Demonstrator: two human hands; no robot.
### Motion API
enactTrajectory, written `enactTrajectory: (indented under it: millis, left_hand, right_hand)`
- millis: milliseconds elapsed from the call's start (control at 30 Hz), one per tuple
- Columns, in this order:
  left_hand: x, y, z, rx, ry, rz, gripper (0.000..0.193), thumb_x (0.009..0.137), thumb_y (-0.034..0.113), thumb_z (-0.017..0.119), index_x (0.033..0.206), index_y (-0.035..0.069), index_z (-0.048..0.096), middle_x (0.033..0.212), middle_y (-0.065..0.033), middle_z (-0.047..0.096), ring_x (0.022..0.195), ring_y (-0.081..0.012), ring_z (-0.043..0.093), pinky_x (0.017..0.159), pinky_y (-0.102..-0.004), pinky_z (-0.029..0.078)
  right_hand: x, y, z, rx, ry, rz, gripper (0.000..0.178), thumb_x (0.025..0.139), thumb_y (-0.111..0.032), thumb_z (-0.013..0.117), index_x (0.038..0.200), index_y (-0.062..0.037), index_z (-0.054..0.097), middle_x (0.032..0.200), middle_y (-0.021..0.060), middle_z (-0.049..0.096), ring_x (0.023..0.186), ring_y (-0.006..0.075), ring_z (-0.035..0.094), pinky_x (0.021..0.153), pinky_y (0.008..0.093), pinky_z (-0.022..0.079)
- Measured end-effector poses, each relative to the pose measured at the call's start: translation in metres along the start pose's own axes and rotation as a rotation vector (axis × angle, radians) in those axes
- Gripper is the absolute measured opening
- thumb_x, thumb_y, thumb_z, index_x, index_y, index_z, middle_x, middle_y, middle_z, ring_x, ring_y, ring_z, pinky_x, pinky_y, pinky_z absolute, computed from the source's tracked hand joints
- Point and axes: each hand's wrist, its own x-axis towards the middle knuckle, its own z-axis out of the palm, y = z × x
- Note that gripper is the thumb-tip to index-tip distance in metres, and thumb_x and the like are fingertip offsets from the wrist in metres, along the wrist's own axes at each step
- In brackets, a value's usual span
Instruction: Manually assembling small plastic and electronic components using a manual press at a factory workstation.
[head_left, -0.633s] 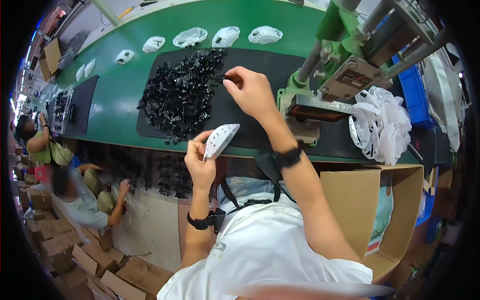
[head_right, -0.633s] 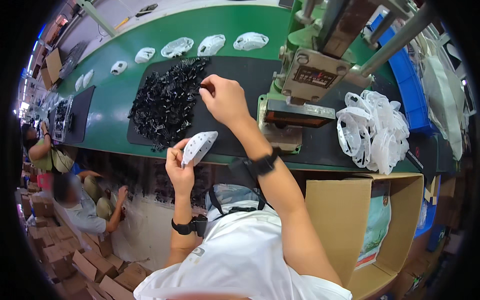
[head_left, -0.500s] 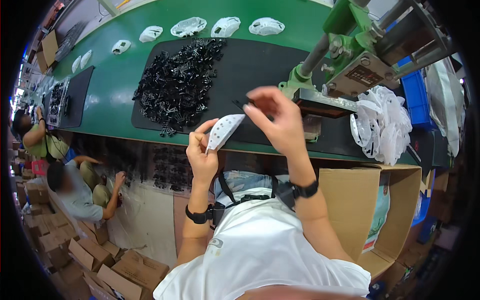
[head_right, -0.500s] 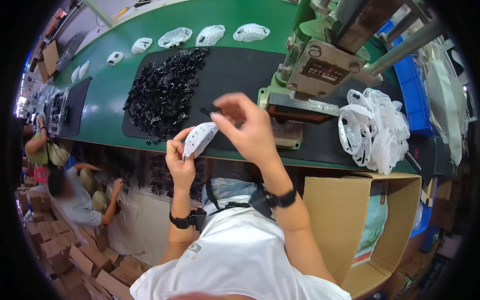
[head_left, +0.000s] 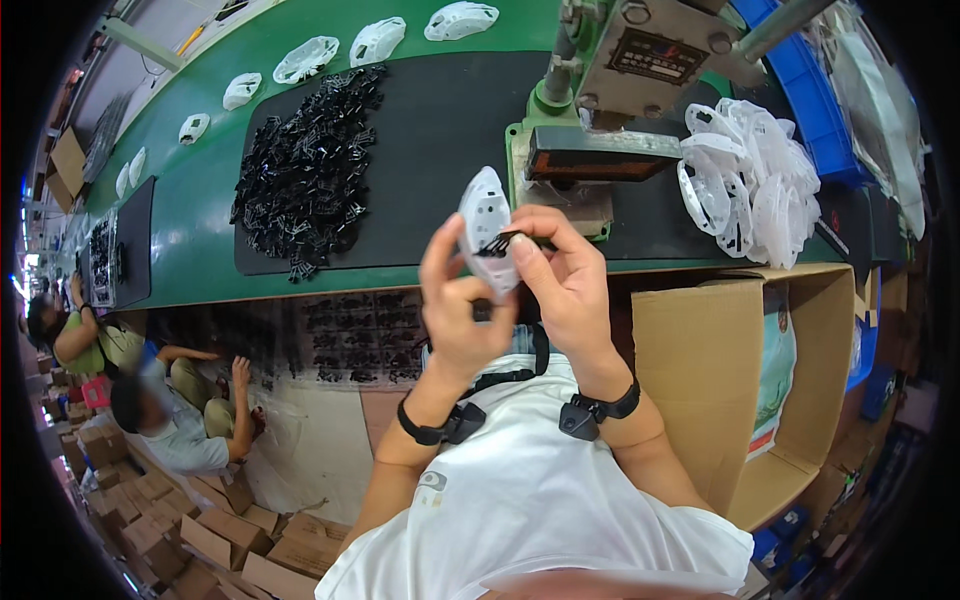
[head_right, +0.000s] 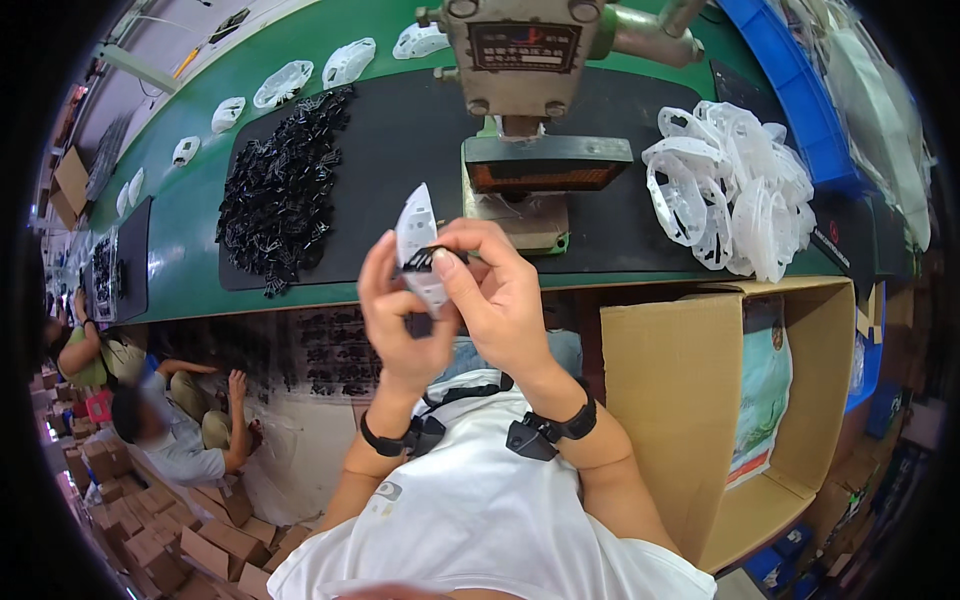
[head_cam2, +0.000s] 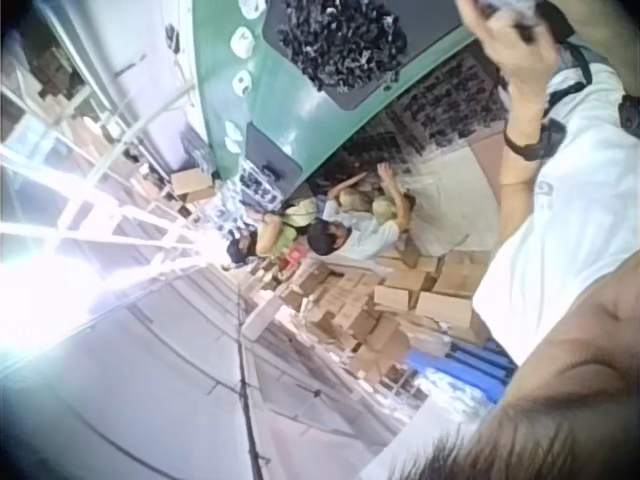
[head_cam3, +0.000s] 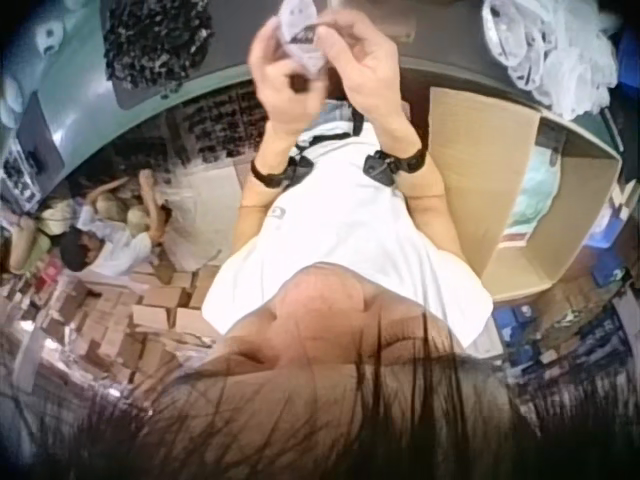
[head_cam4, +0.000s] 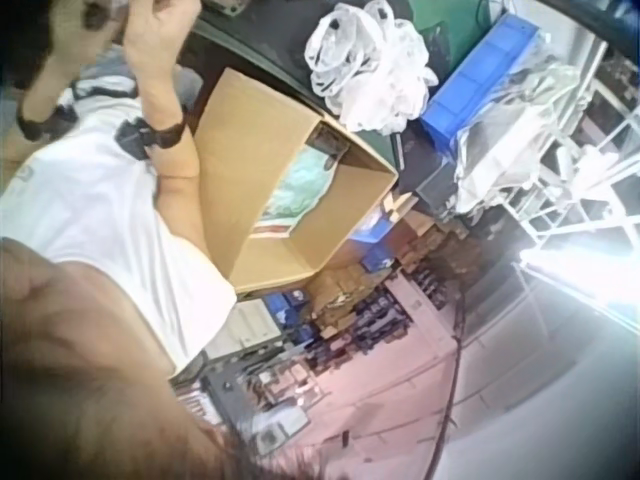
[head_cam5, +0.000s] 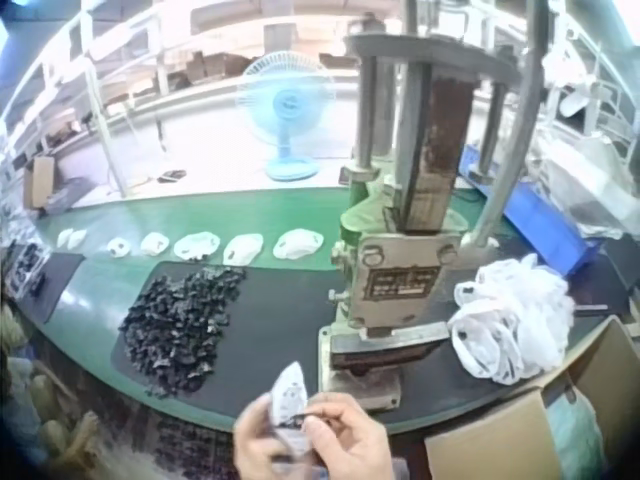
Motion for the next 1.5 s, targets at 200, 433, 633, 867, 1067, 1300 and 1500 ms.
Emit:
enactTrajectory:
  millis: [200, 433, 633, 867, 1067, 1300, 1500]
  left_hand:
    - [-0.004, -0.006, -0.027, -0.389, -0.072, -0.21, 0.047, 0.076, 0.017, 0.075, 0.116, 0.006, 0.053, 0.147, -0.0229, 0.031, 0.137, -0.0355, 0.035, 0.105, -0.0465, 0.039]
    - [0.034, -0.006, -0.036, -0.472, -0.383, -0.251, 0.068, 0.061, 0.016, 0.092, 0.115, 0.0, 0.055, 0.111, -0.0115, 0.056, 0.104, -0.0216, 0.058, 0.088, -0.0315, 0.049]
    - [0.026, -0.003, -0.025, -0.182, -0.064, -0.214, 0.058, 0.059, 0.008, 0.091, 0.105, 0.004, 0.056, 0.099, -0.0091, 0.056, 0.086, -0.0173, 0.059, 0.067, -0.0278, 0.052]
    - [0.025, 0.012, -0.018, -0.04, -0.038, -0.046, 0.06, 0.058, -0.002, 0.088, 0.107, 0.003, 0.054, 0.102, -0.0107, 0.055, 0.091, -0.0204, 0.06, 0.083, -0.0348, 0.053]
    - [0.023, 0.013, -0.01, 0.011, 0.008, 0.004, 0.06, 0.057, -0.004, 0.088, 0.106, 0.003, 0.054, 0.101, -0.0117, 0.056, 0.09, -0.0208, 0.06, 0.083, -0.0347, 0.056]
    - [0.024, 0.014, -0.008, 0.088, 0.017, 0.029, 0.061, 0.057, -0.002, 0.089, 0.106, 0.004, 0.053, 0.1, -0.0116, 0.057, 0.09, -0.021, 0.06, 0.082, -0.0333, 0.056]
    - [0.025, 0.003, -0.004, -0.045, -0.007, -0.066, 0.057, 0.058, 0.008, 0.091, 0.104, 0.005, 0.058, 0.098, -0.0119, 0.058, 0.08, -0.024, 0.06, 0.065, -0.0327, 0.051]
  right_hand:
    - [-0.003, -0.016, -0.017, -0.116, -0.047, -0.14, 0.016, 0.092, -0.001, 0.061, 0.107, 0.0043, 0.062, 0.112, 0.008, 0.059, 0.093, 0.0092, 0.06, 0.078, 0.023, 0.051]
    - [-0.009, -0.027, -0.013, -0.352, -0.012, -0.155, 0.016, 0.087, 0.0, 0.067, 0.101, 0.0, 0.072, 0.098, 0.0088, 0.066, 0.085, 0.0116, 0.063, 0.074, 0.0232, 0.051]
    - [-0.016, -0.038, -0.006, -0.352, 0.211, -0.261, 0.016, 0.081, 0.0, 0.073, 0.096, -0.0001, 0.072, 0.09, 0.0077, 0.07, 0.081, 0.0129, 0.065, 0.073, 0.0242, 0.051]
    - [-0.007, -0.025, -0.002, -0.699, 0.17, -0.477, 0.016, 0.075, 0.001, 0.078, 0.088, 0.0007, 0.069, 0.085, 0.0096, 0.069, 0.07, 0.0175, 0.066, 0.06, 0.0263, 0.054]
    - [-0.005, -0.022, -0.002, -0.803, 0.235, -0.572, 0.014, 0.075, 0.0, 0.079, 0.085, 0.0009, 0.07, 0.086, 0.0089, 0.067, 0.067, 0.0154, 0.067, 0.057, 0.025, 0.055]
    - [-0.005, -0.018, -0.006, -0.793, 0.239, -0.554, 0.012, 0.076, -0.001, 0.078, 0.085, 0.0003, 0.07, 0.086, 0.0087, 0.067, 0.065, 0.0154, 0.067, 0.055, 0.0248, 0.054]
    - [-0.003, -0.022, -0.01, -0.823, 0.204, -0.492, 0.012, 0.077, 0.001, 0.075, 0.087, -0.0022, 0.069, 0.086, 0.0074, 0.065, 0.067, 0.0187, 0.065, 0.055, 0.0275, 0.053]
